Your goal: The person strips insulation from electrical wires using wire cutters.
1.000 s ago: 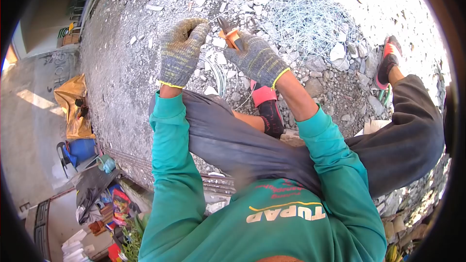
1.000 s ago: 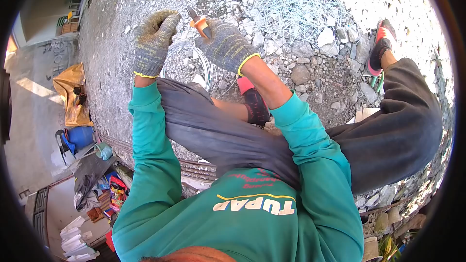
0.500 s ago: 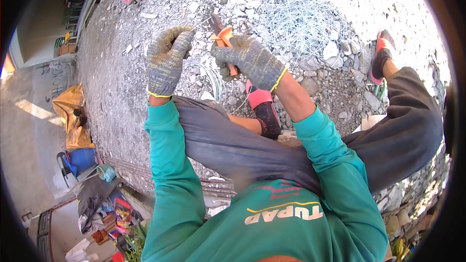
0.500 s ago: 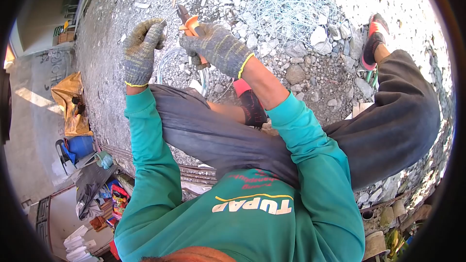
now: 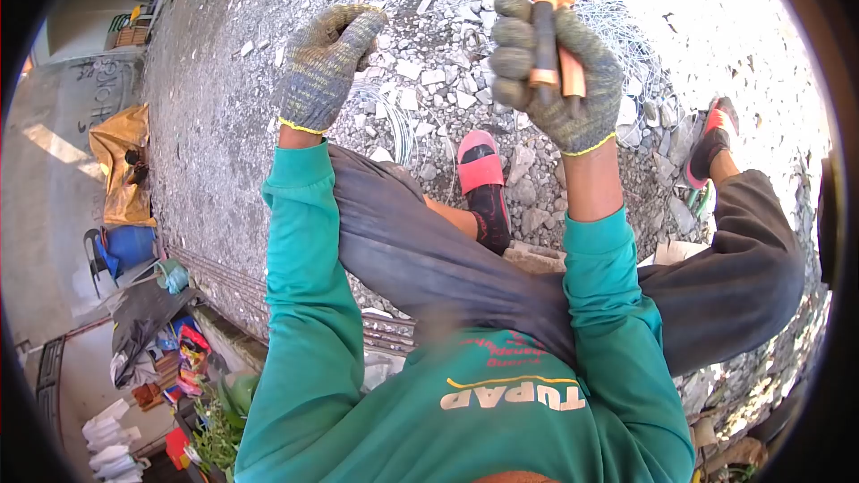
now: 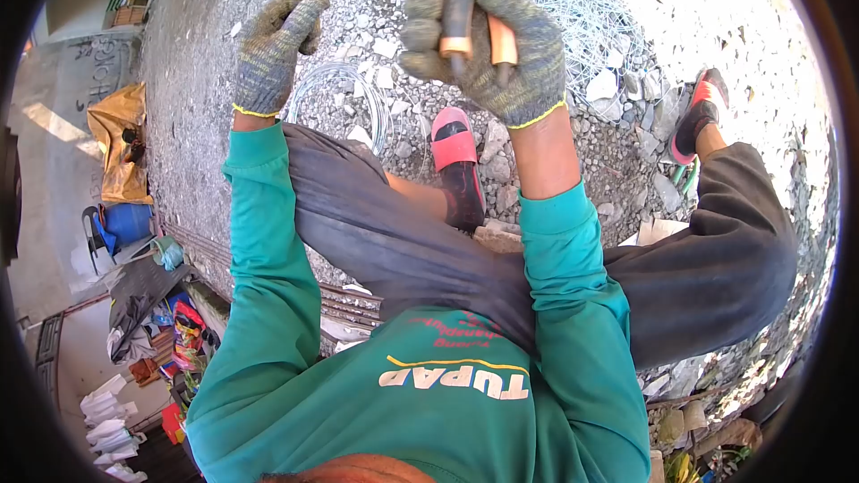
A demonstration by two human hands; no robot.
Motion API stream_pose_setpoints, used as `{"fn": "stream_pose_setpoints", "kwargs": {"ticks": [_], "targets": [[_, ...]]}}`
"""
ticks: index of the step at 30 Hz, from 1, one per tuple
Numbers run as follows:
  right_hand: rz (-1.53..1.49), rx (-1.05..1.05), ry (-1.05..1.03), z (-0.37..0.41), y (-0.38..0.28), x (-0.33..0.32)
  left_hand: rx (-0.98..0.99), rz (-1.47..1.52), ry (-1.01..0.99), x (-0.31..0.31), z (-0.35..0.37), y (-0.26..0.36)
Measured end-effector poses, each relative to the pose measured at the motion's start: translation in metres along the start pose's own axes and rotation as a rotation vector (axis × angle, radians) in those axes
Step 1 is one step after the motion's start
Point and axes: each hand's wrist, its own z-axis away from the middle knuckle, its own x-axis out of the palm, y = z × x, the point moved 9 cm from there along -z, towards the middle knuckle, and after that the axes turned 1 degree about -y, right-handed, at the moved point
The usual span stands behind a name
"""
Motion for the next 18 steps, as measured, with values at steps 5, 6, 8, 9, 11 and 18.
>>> {"fn": "stream_pose_setpoints", "kwargs": {"ticks": [5, 6, 8, 9, 11, 18], "targets": [[1.637, 0.102, 0.582, 0.001, -0.012, -0.105, -0.016, -0.215, 0.162, -0.013, -0.003, -0.010], [1.635, 0.101, 0.585, -0.001, -0.004, -0.111, -0.001, -0.247, 0.151, -0.012, -0.005, -0.013], [1.919, -0.007, 0.562, -0.009, 0.010, -0.101, 0.027, -0.251, 0.111, -0.003, -0.004, -0.017], [1.918, -0.002, 0.566, -0.010, 0.018, -0.095, 0.056, -0.255, 0.075, 0.003, -0.003, -0.017], [2.006, -0.204, 0.472, -0.011, 0.026, -0.061, 0.038, -0.310, 0.034, 0.007, -0.004, -0.024], [2.015, -0.243, 0.469, -0.009, 0.028, -0.055, 0.123, -0.340, -0.059, 0.027, 0.000, -0.015]]}}
